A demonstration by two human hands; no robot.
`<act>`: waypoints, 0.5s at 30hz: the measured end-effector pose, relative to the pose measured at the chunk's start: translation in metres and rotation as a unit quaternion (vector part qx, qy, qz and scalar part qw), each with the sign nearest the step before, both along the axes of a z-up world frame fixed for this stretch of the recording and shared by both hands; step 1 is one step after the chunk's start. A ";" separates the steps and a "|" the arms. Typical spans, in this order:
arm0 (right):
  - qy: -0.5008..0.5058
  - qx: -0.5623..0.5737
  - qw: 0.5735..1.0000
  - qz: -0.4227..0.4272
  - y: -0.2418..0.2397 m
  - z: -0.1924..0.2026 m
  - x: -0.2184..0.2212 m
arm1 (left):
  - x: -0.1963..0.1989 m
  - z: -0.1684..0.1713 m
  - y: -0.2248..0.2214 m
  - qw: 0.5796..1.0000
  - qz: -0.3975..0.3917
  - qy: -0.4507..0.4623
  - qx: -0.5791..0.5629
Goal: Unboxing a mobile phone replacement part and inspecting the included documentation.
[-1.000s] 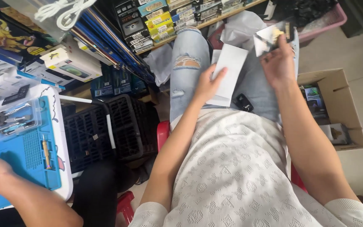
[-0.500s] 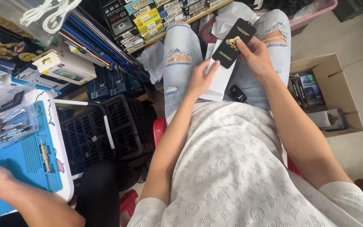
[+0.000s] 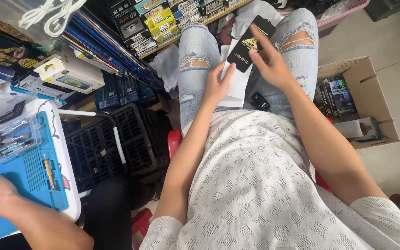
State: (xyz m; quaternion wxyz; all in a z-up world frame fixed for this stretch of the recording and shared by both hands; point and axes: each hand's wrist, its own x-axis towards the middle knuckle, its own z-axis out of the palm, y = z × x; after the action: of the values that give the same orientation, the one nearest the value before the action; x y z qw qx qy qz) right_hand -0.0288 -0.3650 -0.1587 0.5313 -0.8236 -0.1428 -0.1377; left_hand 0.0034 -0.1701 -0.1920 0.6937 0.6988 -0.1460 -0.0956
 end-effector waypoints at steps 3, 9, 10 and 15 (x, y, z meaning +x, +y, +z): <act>0.073 -0.030 0.995 0.069 0.010 0.010 -0.004 | 0.004 -0.006 -0.001 0.999 0.023 0.026 -0.035; 0.148 0.032 0.982 0.110 0.022 0.009 -0.008 | -0.002 -0.004 0.002 0.995 0.051 -0.082 -0.032; 0.147 0.031 0.982 0.111 0.016 -0.001 -0.005 | -0.001 -0.006 0.001 0.995 0.052 -0.083 -0.032; 0.172 0.079 0.978 0.084 0.008 -0.003 -0.001 | -0.001 -0.009 -0.001 0.995 0.046 -0.074 -0.043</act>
State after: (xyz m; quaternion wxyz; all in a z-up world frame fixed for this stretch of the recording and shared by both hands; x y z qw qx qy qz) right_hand -0.0296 -0.3569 -0.1612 0.6207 -0.7757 -0.1069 0.0406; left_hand 0.0026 -0.1709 -0.2006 0.7140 0.6794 -0.1690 -0.0051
